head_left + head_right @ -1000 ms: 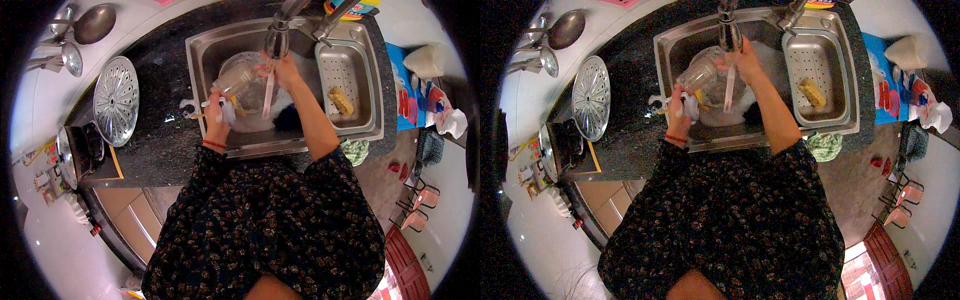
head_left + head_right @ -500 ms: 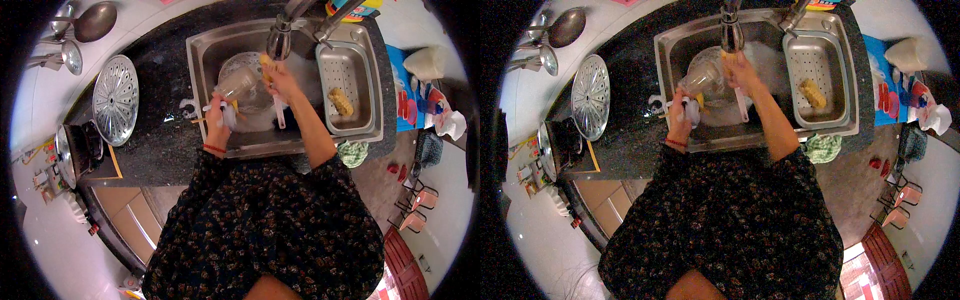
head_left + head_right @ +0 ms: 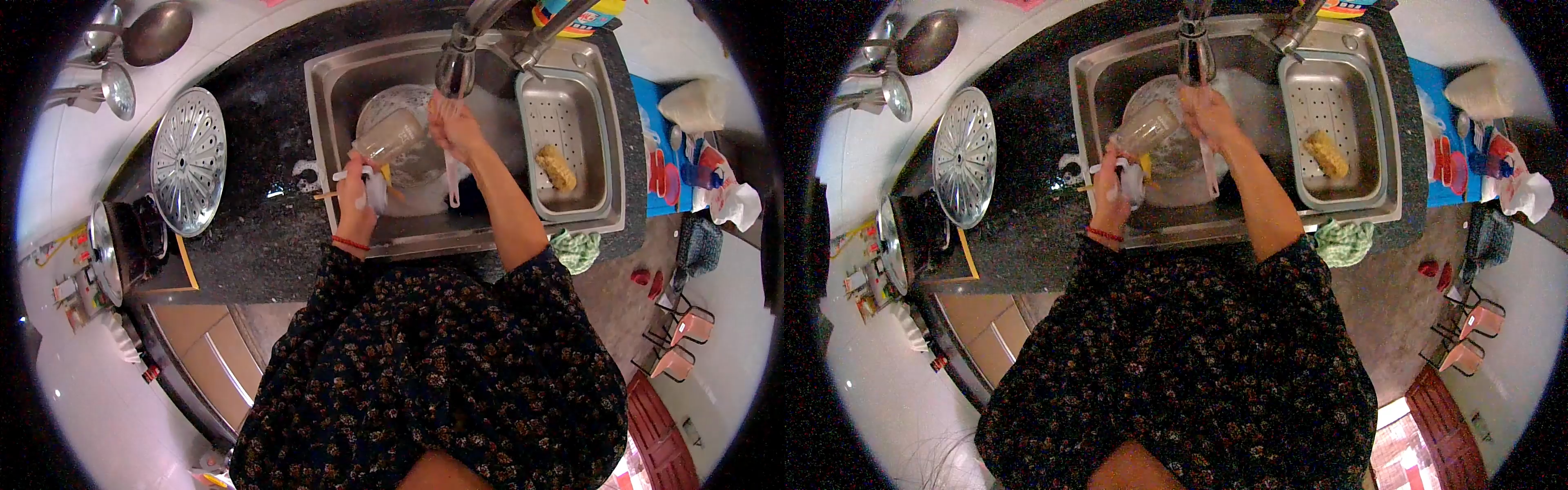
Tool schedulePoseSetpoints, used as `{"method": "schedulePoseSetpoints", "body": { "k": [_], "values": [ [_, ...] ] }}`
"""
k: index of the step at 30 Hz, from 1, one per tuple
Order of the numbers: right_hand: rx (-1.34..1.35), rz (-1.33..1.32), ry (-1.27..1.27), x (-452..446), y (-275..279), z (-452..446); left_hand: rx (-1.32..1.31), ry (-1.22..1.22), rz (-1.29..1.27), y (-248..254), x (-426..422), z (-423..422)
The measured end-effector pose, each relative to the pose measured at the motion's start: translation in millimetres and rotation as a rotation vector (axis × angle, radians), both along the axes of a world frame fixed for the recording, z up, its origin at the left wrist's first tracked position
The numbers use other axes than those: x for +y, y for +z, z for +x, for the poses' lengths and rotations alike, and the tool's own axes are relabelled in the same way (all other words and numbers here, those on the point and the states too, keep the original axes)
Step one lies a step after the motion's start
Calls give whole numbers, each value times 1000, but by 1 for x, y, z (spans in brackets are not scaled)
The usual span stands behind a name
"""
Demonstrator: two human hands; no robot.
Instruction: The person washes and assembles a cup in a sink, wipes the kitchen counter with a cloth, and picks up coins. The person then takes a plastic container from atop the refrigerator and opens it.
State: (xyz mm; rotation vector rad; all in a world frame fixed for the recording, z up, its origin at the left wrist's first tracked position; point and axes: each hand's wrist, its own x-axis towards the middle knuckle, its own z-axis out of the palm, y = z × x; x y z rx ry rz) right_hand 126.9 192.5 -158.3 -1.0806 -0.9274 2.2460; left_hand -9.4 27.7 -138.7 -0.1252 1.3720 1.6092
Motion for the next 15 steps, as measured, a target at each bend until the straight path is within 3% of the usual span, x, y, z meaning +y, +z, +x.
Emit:
{"method": "schedulePoseSetpoints", "body": {
  "k": [2,5,9,15],
  "values": [
    [-67,84,67,2,-8,1,15,-9,-5,-1,-1,-1],
    [-84,67,-45,1,-13,-5,32,-17,-15,-4,-2,-2],
    [266,-66,57,17,-65,2,5,-9,-13,8,-1,2],
    [233,-136,6,24,-60,1,-2,-10,3,2,-1,1]
  ]
}}
